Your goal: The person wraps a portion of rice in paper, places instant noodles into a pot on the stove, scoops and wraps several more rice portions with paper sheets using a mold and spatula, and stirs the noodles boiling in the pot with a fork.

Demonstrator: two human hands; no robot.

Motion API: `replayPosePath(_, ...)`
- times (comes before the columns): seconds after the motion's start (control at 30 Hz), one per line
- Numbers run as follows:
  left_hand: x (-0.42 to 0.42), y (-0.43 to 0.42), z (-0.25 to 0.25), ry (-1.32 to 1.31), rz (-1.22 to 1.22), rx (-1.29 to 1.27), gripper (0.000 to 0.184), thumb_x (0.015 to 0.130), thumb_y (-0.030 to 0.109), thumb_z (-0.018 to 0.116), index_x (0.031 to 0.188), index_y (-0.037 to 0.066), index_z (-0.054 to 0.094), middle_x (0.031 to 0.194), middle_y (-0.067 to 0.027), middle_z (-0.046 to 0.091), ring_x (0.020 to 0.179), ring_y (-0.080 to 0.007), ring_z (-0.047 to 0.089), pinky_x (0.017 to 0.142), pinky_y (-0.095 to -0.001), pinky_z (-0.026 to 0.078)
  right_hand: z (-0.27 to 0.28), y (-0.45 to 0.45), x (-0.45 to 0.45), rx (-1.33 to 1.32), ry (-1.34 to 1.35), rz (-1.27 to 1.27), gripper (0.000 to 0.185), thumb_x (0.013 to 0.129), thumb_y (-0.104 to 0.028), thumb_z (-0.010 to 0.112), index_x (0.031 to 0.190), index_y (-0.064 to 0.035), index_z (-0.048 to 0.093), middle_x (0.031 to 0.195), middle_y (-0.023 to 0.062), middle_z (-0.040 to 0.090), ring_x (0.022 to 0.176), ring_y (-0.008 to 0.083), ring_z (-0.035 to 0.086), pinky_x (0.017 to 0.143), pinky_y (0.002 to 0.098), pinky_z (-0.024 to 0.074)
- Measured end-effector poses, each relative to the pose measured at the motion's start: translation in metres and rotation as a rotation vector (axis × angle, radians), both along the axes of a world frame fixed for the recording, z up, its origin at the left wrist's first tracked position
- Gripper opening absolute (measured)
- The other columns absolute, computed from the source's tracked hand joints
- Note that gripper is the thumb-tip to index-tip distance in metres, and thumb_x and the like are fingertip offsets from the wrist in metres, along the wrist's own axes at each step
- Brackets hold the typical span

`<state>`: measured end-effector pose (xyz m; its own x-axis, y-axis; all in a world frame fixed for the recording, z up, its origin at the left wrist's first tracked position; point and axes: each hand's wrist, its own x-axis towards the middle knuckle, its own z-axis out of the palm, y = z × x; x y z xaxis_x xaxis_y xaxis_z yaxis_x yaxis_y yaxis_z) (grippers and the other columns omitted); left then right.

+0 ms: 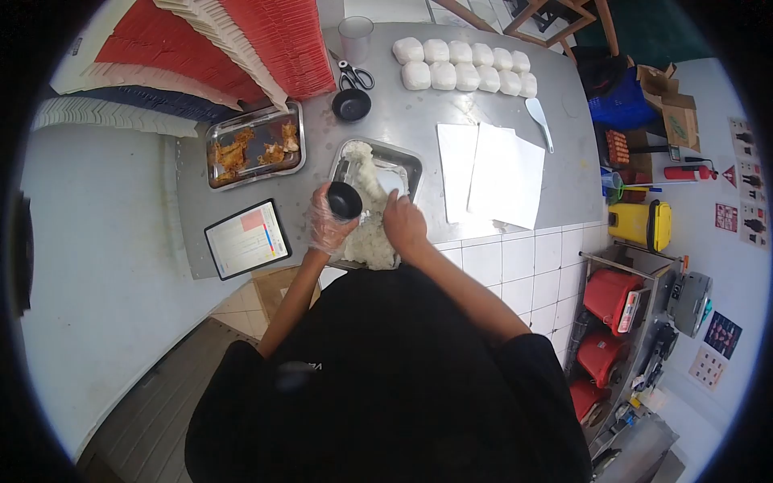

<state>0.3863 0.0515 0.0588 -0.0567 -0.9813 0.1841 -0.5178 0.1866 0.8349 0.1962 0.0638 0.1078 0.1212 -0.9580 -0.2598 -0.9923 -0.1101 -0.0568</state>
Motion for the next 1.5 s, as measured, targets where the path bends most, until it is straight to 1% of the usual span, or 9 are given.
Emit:
replayPosePath(0.1,0.0,-0.001,0.038,-0.332,-0.105,-0.065,0.096,0.052,0.015,0.085,0.135,0.007,0.037,0.127,-0.0186,0.045,0.12,-0.0382,0.043,0.1,-0.0474,0.039,0.008,0.024,0.01,0.003,0.01,0.13,0.044,0.086,-0.007,0.051,0.126,0.011,0.048,0.091,0.0203,0.061,0.076,0.0303,0.068,0.061,0.0333,0.0557)
replayPosePath(0.23,-0.008,-0.019,0.043,-0.627,-0.238,0.032,0.058,0.073,0.008,0.067,0.127,0.006,0.047,0.121,-0.0166,0.053,0.116,-0.0349,0.05,0.096,-0.0439,0.044,0.034,0.001,-0.02,0.159,-0.051,0.202,0.046,0.086,-0.011,0.051,0.131,-0.0003,0.047,0.095,0.0197,0.062,0.073,0.0326,0.067,0.064,0.0416,0.0553)
replayPosePath(0.3,-0.007,-0.028,0.031,-0.695,-0.237,-0.058,0.047,0.079,0.007,0.06,0.125,0.006,0.05,0.118,-0.0162,0.055,0.112,-0.0339,0.053,0.094,-0.0424,0.045,0.081,-0.025,-0.029,0.289,-0.138,0.038,0.031,0.087,-0.01,0.05,0.116,-0.0023,0.053,0.091,0.0221,0.065,0.079,0.0379,0.067,0.067,0.0477,0.054)
replayPosePath(0.47,-0.014,-0.05,0.027,-0.792,-0.398,-0.074,0.034,0.087,0.008,0.048,0.12,0.005,0.054,0.111,-0.0155,0.06,0.106,-0.0309,0.057,0.089,-0.0401,0.048,0.023,-0.015,-0.008,0.244,-0.175,-0.019,0.02,0.084,-0.011,0.052,0.099,0.0012,0.057,0.086,0.0214,0.067,0.08,0.0386,0.067,0.07,0.0473,0.0549)
replayPosePath(0.63,-0.012,-0.046,0.02,-0.787,-0.411,-0.123,0.03,0.086,0.008,0.049,0.115,0.003,0.054,0.112,-0.0148,0.059,0.105,-0.0285,0.058,0.088,-0.0372,0.049,0.008,-0.027,-0.016,0.247,-0.214,0.051,0.025,0.084,-0.01,0.052,0.105,0.0015,0.058,0.088,0.0222,0.067,0.08,0.0395,0.067,0.07,0.0469,0.0552)
replayPosePath(0.83,-0.003,-0.036,0.016,-0.815,-0.412,-0.124,0.032,0.085,0.007,0.049,0.117,0.001,0.052,0.115,-0.0146,0.057,0.106,-0.0287,0.056,0.087,-0.0358,0.049,0.062,-0.016,-0.02,0.298,-0.158,0.194,0.033,0.082,-0.01,0.055,0.115,-0.0073,0.06,0.09,0.017,0.067,0.083,0.0348,0.067,0.074,0.0483,0.0538)
replayPosePath(0.97,-0.001,-0.033,0.004,-0.937,-0.546,-0.105,0.039,0.082,0.008,0.055,0.121,0.001,0.05,0.117,-0.0156,0.056,0.108,-0.0292,0.055,0.088,-0.0362,0.049,0.038,-0.018,-0.029,0.436,-0.187,0.06,0.022,0.086,-0.014,0.051,0.104,-0.0055,0.06,0.09,0.021,0.067,0.085,0.0392,0.065,0.077,0.0512,0.0515)
replayPosePath(1.17,0.0,-0.016,0.002,-0.641,-0.532,0.177,0.078,0.066,0.017,0.074,0.133,0.0,0.038,0.124,-0.0213,0.049,0.112,-0.0386,0.051,0.093,-0.0437,0.046,0.006,-0.024,-0.027,0.421,-0.505,0.083,0.023,0.088,-0.019,0.051,0.08,0.0002,0.06,0.083,0.0266,0.062,0.087,0.0447,0.06,0.079,0.0512,0.0467)
replayPosePath(1.5,-0.015,-0.01,-0.049,-0.41,-0.207,0.108,0.085,0.066,0.019,0.077,0.136,0.0,0.032,0.125,-0.0247,0.046,0.114,-0.0447,0.049,0.095,-0.0481,0.044,0.019,0.017,0.037,0.236,-0.302,0.084,0.031,0.083,-0.009,0.053,0.11,0.0058,0.053,0.079,0.0216,0.066,0.074,0.04,0.066,0.068,0.048,0.054)
